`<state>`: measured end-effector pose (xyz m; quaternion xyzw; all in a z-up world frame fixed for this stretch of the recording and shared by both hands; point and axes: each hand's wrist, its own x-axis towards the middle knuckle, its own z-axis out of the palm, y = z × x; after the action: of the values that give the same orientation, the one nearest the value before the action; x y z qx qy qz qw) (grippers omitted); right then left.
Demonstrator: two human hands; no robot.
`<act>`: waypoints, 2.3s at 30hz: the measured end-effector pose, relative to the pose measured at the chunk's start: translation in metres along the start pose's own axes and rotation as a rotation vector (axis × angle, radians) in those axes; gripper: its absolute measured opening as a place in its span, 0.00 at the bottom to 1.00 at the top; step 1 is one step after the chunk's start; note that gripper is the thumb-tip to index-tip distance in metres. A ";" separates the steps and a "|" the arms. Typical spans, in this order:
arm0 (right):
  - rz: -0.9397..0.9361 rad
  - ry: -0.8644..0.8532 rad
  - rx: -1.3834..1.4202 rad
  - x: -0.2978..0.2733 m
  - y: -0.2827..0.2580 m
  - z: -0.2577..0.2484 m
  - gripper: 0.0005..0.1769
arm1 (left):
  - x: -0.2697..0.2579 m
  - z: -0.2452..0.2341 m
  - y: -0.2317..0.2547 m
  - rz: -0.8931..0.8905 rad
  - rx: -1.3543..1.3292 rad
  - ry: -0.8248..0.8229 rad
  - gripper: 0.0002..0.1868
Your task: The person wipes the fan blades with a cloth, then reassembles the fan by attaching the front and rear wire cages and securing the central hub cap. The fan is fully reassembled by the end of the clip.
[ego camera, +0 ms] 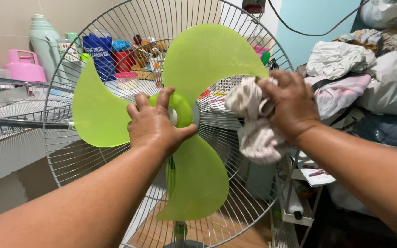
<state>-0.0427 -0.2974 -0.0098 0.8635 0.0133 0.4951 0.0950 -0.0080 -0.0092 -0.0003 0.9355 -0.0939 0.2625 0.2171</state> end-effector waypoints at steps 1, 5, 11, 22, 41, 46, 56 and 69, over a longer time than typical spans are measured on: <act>0.004 0.022 -0.022 0.005 0.001 -0.002 0.33 | 0.001 -0.001 -0.002 -0.003 -0.001 0.010 0.56; -0.074 -0.163 -0.101 -0.027 -0.039 0.005 0.40 | 0.003 -0.002 -0.008 -0.007 0.002 0.024 0.55; -0.025 -0.410 0.082 -0.084 -0.054 0.001 0.35 | 0.001 0.005 0.004 0.051 0.020 0.022 0.55; 0.562 -0.083 1.066 0.017 -0.031 -0.054 0.23 | 0.011 0.013 -0.003 0.092 0.060 -0.008 0.57; -0.046 0.251 1.203 0.197 -0.179 0.013 0.09 | 0.184 -0.015 -0.207 0.055 -0.326 0.622 0.36; 0.157 0.385 0.559 0.264 -0.180 0.056 0.12 | 0.230 -0.005 -0.232 0.038 -0.679 0.103 0.17; 0.267 -0.252 0.135 0.208 -0.234 0.067 0.38 | 0.244 -0.012 -0.214 0.363 -1.017 0.007 0.09; 0.644 -0.425 -0.175 0.229 -0.171 0.023 0.50 | 0.236 -0.031 -0.185 0.383 -0.945 -0.030 0.12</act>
<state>0.1055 -0.1064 0.1436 0.8953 -0.3206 0.3092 0.0085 0.2309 0.1542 0.0828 0.7048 -0.3753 0.2131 0.5630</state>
